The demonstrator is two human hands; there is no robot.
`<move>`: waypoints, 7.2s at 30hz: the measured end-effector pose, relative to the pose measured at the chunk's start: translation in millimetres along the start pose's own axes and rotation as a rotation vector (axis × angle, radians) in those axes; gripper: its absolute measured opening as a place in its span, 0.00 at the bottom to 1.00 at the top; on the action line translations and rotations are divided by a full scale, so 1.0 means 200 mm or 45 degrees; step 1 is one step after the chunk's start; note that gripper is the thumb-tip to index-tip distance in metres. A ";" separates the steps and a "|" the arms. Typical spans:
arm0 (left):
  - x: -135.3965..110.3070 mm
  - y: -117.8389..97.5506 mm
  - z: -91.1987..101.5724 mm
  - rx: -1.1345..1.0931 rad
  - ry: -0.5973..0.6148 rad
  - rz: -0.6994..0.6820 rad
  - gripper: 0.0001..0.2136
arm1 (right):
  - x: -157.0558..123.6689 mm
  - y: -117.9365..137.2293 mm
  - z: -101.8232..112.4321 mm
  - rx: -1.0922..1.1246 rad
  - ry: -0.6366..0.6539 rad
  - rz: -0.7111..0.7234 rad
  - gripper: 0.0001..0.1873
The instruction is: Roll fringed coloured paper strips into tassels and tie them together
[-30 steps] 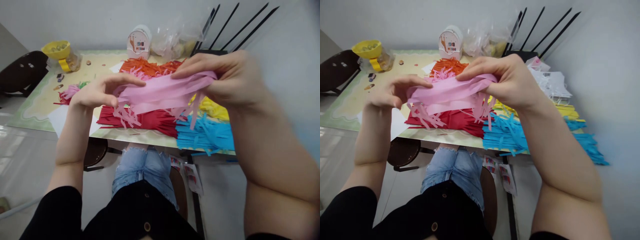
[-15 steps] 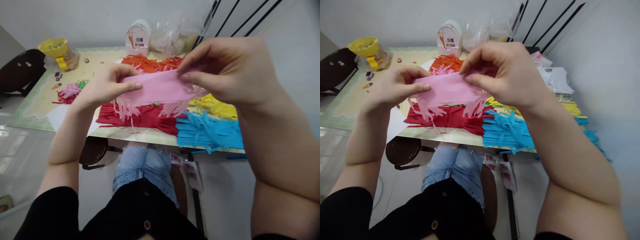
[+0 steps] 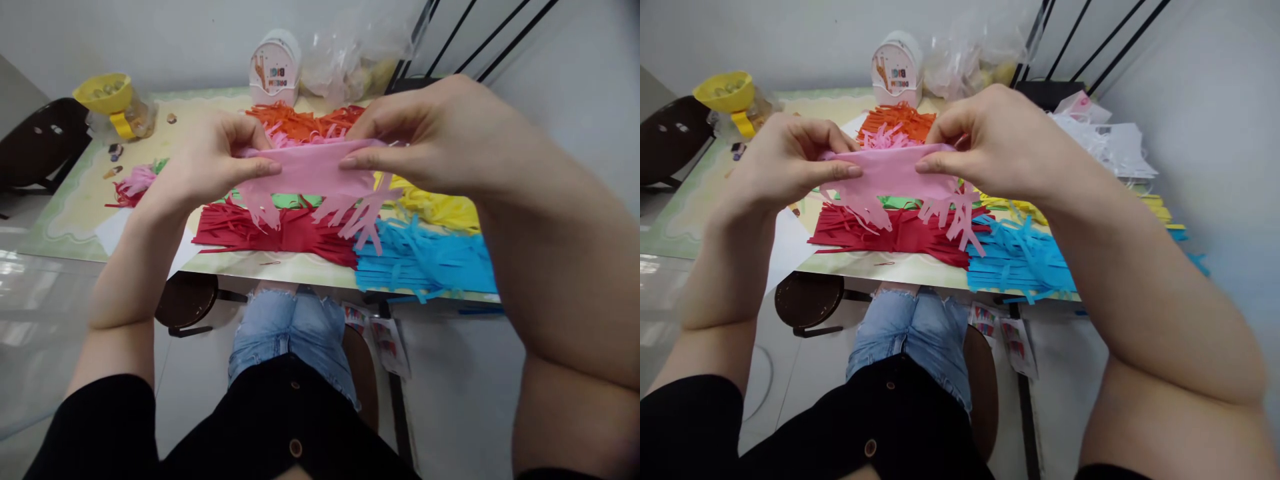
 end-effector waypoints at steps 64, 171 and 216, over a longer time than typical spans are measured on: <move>-0.09 0.17 -0.20 -0.316 -0.367 -0.281 0.05 | -0.19 0.03 -0.24 1.000 -0.544 -0.267 0.16; -0.13 0.14 -0.33 -0.864 -0.230 -0.060 0.03 | -0.15 -0.01 -0.42 1.211 -0.590 -0.278 0.03; 0.04 0.36 -0.37 -0.687 -0.933 0.020 0.14 | 0.34 -0.09 -0.68 1.452 -0.281 -0.145 0.21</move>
Point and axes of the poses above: each hand's wrist, its own x-axis towards the middle knuckle, its own z-axis out of the back of the hand, y = z × x, the point moved 2 cm from there along x, towards the middle knuckle, and after that the axes turned 11 degrees about x, right-handed, at the moved point
